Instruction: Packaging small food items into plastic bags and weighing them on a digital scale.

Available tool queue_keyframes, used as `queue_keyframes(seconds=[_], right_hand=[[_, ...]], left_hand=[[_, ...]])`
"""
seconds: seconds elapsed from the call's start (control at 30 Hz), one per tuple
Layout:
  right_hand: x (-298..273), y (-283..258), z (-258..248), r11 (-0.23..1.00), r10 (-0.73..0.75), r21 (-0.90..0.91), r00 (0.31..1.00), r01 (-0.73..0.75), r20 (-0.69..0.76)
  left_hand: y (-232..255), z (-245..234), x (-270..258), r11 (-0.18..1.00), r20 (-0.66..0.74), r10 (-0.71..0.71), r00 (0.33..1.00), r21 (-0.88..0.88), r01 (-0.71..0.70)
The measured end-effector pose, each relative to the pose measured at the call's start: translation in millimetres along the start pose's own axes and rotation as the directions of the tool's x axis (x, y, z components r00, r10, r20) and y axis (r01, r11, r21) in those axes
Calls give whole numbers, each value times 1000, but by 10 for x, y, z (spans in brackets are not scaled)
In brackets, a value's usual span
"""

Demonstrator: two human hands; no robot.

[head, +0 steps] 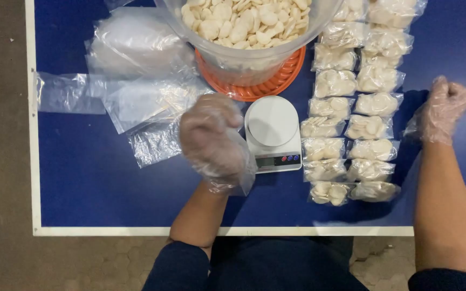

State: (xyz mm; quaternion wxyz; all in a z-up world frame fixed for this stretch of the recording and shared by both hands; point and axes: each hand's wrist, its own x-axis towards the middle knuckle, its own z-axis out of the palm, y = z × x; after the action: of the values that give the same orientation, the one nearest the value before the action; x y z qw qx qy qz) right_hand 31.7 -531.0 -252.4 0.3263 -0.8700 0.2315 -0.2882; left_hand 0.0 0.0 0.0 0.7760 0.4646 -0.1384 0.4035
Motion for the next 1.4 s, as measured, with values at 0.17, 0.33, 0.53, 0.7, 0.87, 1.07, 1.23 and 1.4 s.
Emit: queue_keyframes(seconds=[0.17,0.33,0.53,0.7,0.87,1.07,1.23,1.4], right_hand=[[177,194,124,974,-119,177,986,139,-117],[307,214,113,969,-117,200,982,146,-151],[307,53,166,933,-74,342,990,110,-118],[338,162,229,966,-110,213,980,144,-166],[280,78,261,950,-146,244,968,195,-206],[-20,-247,65,934,-162,302,979,193,-124],[-212,-420,-54,906,-123,398,989,146,-83],[-149,-261,-8,964,-159,207,986,167,-53]], left_hand=[[222,-199,389,922,-312,323,894,318,-222],[-147,-1604,299,793,97,216,972,562,-233],[-147,-2299,-536,-469,-385,-459,801,871,150],[40,-2236,-653,-307,-142,-185,972,948,80],[49,-2252,-710,-134,-49,-157,986,991,28],[131,-2223,-855,269,-98,-53,994,957,109],[107,-2266,-908,350,-171,-88,981,917,191],[80,-2308,-885,306,-147,122,982,946,104]])
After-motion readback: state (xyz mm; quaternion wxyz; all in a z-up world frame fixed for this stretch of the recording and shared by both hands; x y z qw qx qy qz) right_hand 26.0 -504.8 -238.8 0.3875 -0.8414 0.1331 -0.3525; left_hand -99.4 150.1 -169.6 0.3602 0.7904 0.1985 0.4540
